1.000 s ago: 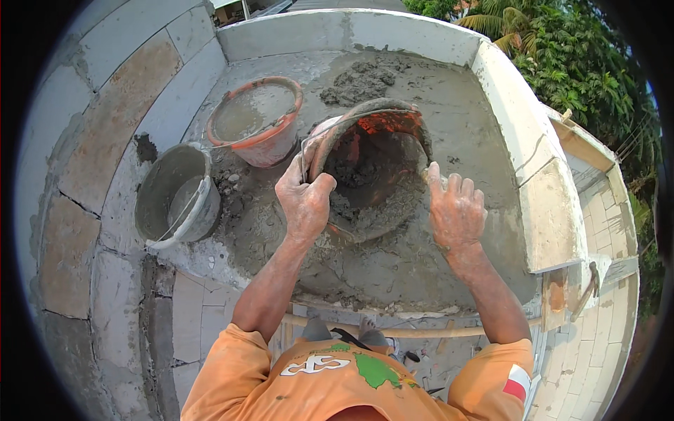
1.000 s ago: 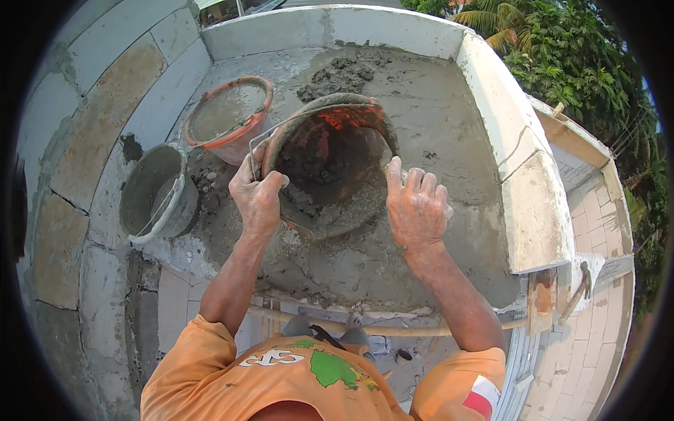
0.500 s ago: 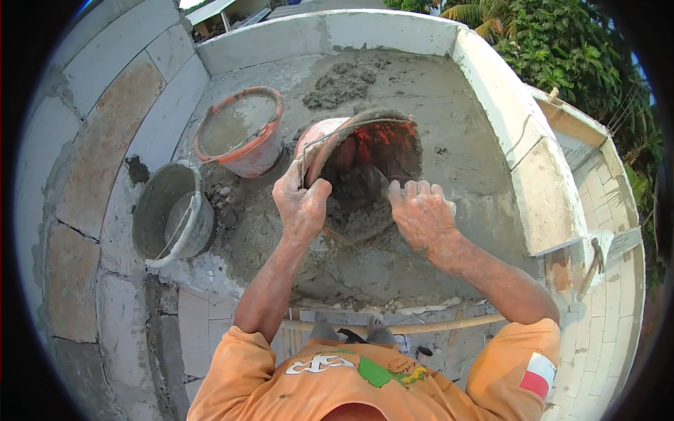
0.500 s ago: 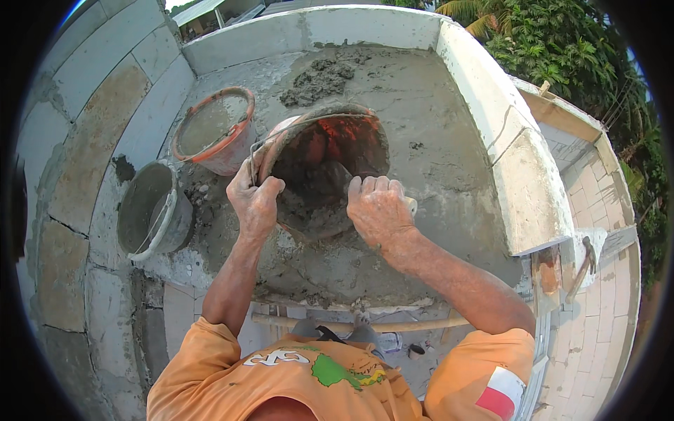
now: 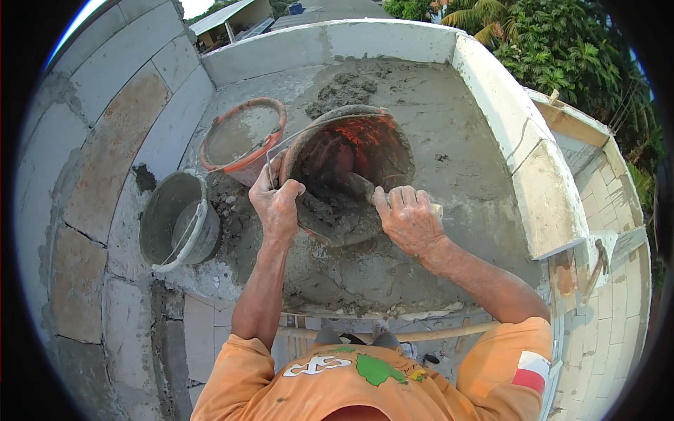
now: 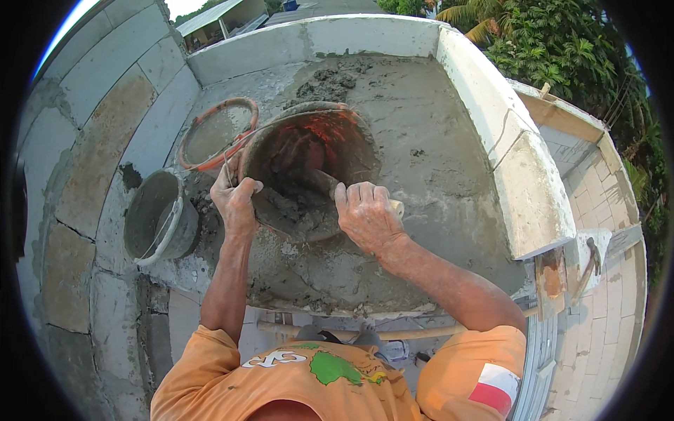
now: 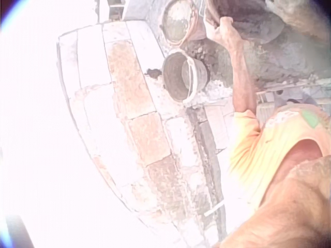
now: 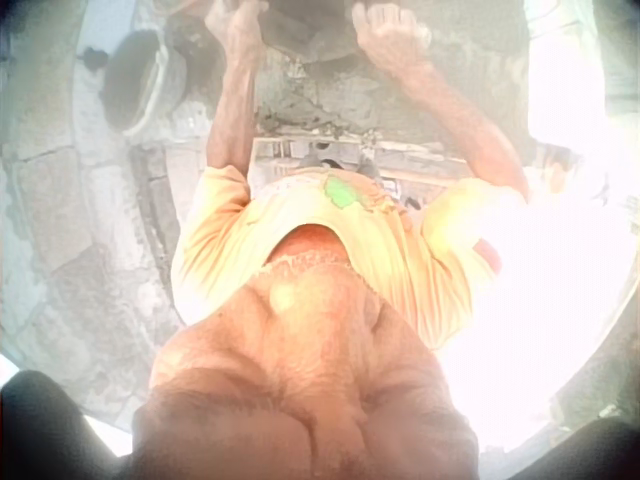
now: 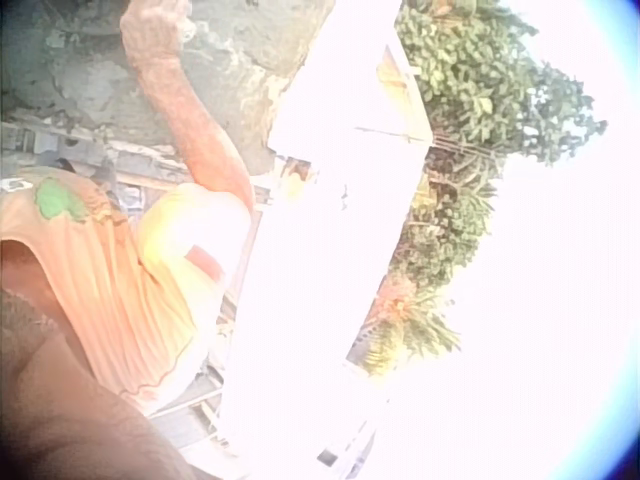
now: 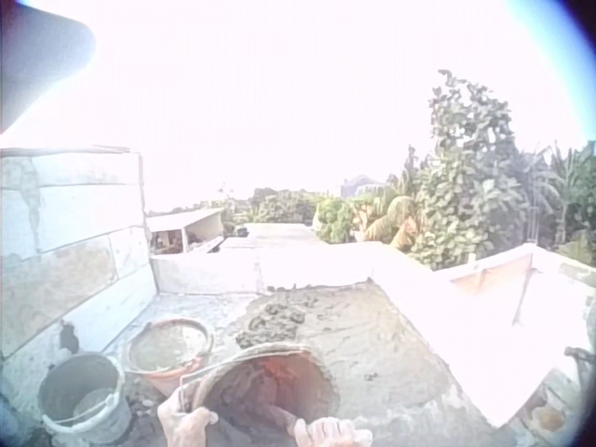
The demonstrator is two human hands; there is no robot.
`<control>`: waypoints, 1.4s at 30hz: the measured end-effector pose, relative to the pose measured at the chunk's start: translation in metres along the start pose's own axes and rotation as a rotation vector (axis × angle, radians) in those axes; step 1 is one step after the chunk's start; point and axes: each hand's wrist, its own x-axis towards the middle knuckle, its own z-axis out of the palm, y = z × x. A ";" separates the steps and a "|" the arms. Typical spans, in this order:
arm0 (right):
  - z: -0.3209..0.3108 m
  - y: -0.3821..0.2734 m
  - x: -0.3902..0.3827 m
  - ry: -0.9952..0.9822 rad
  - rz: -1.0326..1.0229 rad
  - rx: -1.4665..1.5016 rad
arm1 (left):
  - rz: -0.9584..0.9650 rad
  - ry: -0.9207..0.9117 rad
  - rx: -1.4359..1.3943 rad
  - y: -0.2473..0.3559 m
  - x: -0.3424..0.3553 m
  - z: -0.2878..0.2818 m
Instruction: The person spreads wet mortar onto a flat surface using a trowel, taking additional mortar from buckets to fill gaps.
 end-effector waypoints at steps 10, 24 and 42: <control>0.006 -0.001 0.028 0.103 0.090 -0.001 | -0.060 0.013 0.000 0.001 0.000 0.000; 0.003 -0.024 0.050 0.111 0.185 -0.015 | -0.089 0.066 -0.079 -0.003 0.002 -0.012; -0.102 0.032 0.040 -0.588 0.211 0.650 | -0.114 0.008 -0.051 -0.001 -0.001 -0.006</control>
